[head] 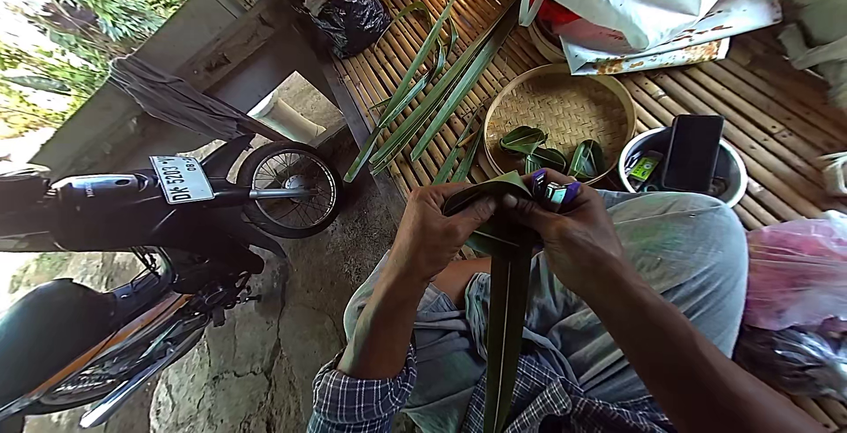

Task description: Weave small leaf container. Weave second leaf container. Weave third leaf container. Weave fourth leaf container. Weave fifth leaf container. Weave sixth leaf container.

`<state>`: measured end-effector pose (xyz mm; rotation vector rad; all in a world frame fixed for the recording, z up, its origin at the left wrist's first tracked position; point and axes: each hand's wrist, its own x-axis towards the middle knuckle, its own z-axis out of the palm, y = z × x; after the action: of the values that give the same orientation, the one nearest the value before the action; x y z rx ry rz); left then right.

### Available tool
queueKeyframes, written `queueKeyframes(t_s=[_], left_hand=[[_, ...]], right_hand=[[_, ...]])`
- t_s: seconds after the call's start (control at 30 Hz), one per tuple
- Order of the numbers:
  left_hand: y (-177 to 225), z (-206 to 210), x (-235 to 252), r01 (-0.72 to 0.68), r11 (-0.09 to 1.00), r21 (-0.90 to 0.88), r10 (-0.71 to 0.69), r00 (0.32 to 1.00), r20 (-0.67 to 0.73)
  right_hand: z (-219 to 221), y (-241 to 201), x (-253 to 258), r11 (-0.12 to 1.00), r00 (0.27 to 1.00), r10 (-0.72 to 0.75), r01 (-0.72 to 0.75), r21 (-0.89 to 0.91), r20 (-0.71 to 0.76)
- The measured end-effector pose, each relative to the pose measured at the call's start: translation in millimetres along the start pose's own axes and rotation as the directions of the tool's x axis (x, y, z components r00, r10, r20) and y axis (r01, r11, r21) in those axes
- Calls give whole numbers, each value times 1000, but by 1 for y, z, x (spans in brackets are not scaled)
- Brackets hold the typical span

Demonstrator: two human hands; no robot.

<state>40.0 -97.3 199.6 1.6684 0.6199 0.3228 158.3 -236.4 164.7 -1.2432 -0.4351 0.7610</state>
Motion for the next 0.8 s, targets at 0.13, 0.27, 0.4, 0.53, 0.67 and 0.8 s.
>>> queueKeyframes(t_s=[0.13, 0.27, 0.4, 0.53, 0.67, 0.8], left_hand=[[-5, 7, 2, 0, 1000, 2, 0, 996, -89], [-13, 5, 6, 18, 1000, -15, -20, 984, -175], [-18, 1, 5, 7, 1000, 22, -2, 970, -242], [-20, 5, 5, -56, 988, 144, 91, 965, -247], [-17, 10, 4, -97, 963, 252, 162, 955, -249], [-17, 11, 1, -126, 939, 319, 209, 947, -242]], right_hand=[[0, 2, 1, 1000, 1000, 18, -18, 15, 14], [-16, 2, 5, 996, 986, 91, -90, -12, 138], [-37, -3, 9, 987, 958, 114, -79, -141, 262], [-32, -15, 7, 903, 974, 31, 69, -425, 225], [-20, -22, 11, 824, 986, 6, 89, -559, 166], [-13, -29, 12, 825, 989, 56, 33, -564, 139]])
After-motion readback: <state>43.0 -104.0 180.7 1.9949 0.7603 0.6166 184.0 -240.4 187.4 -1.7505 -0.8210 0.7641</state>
